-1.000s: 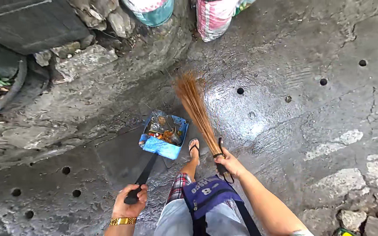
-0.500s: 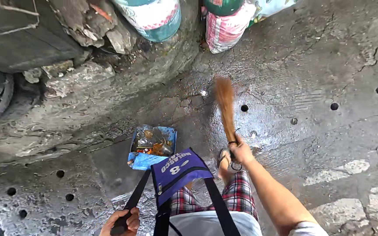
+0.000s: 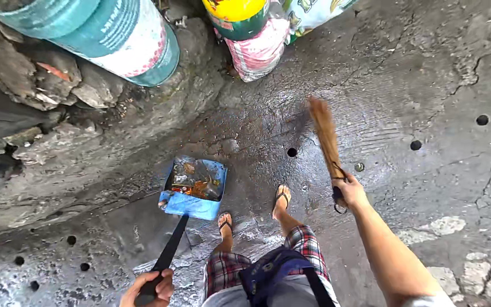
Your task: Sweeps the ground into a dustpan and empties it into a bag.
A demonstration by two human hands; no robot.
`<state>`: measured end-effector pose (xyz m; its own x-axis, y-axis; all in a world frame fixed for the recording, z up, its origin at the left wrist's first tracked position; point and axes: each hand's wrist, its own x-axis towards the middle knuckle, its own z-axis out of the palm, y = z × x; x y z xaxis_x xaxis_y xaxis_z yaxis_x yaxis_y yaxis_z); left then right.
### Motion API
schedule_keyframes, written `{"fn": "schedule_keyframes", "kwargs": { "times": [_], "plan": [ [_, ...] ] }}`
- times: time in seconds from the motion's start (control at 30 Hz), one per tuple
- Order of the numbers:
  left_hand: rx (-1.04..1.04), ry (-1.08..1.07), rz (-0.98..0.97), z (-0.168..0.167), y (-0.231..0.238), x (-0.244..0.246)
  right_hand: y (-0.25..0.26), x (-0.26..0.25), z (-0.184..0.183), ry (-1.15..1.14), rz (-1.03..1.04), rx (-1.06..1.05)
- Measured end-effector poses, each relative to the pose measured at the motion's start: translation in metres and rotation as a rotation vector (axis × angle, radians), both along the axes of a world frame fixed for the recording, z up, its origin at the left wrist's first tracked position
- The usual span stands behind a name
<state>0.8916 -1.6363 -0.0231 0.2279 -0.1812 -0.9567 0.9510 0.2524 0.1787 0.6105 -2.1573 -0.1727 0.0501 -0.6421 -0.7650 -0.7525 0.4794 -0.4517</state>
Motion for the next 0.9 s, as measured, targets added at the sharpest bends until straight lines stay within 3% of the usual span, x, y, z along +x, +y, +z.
{"fn": "schedule_keyframes", "kwargs": {
  "times": [0.13,0.27,0.33,0.43,0.47,0.53,0.6,0.73,0.83,0.9],
  "plan": [
    [0.008,-0.007,0.071,-0.010,-0.078,0.011,-0.045,-0.046,0.008,-0.126,-0.342,-0.085],
    [0.062,-0.048,0.009,-0.028,-0.182,0.026,-0.087,-0.022,-0.041,-0.070,-0.361,-0.054],
    [0.099,-0.091,-0.041,-0.038,-0.236,0.033,-0.083,0.002,-0.064,0.051,-0.036,0.081],
    [0.199,-0.148,-0.088,-0.045,-0.313,0.041,-0.064,0.030,-0.063,0.172,0.673,0.253],
    [0.219,-0.149,-0.095,-0.045,-0.328,0.044,-0.062,0.030,-0.053,0.165,0.834,0.260],
    [0.229,-0.141,-0.112,-0.048,-0.348,0.052,-0.067,0.008,-0.026,0.129,0.963,0.217],
    [0.221,-0.127,-0.133,-0.048,-0.355,0.060,-0.076,-0.029,0.001,0.090,0.843,0.190],
    [0.248,-0.094,-0.248,-0.054,-0.364,0.066,-0.111,-0.094,0.019,0.061,0.244,0.058],
    [0.281,-0.070,-0.373,-0.059,-0.382,0.063,-0.157,-0.077,-0.003,0.053,-0.175,-0.027],
    [0.290,-0.060,-0.449,-0.062,-0.395,0.060,-0.184,-0.050,-0.032,0.088,-0.260,-0.032]
  ]
}}
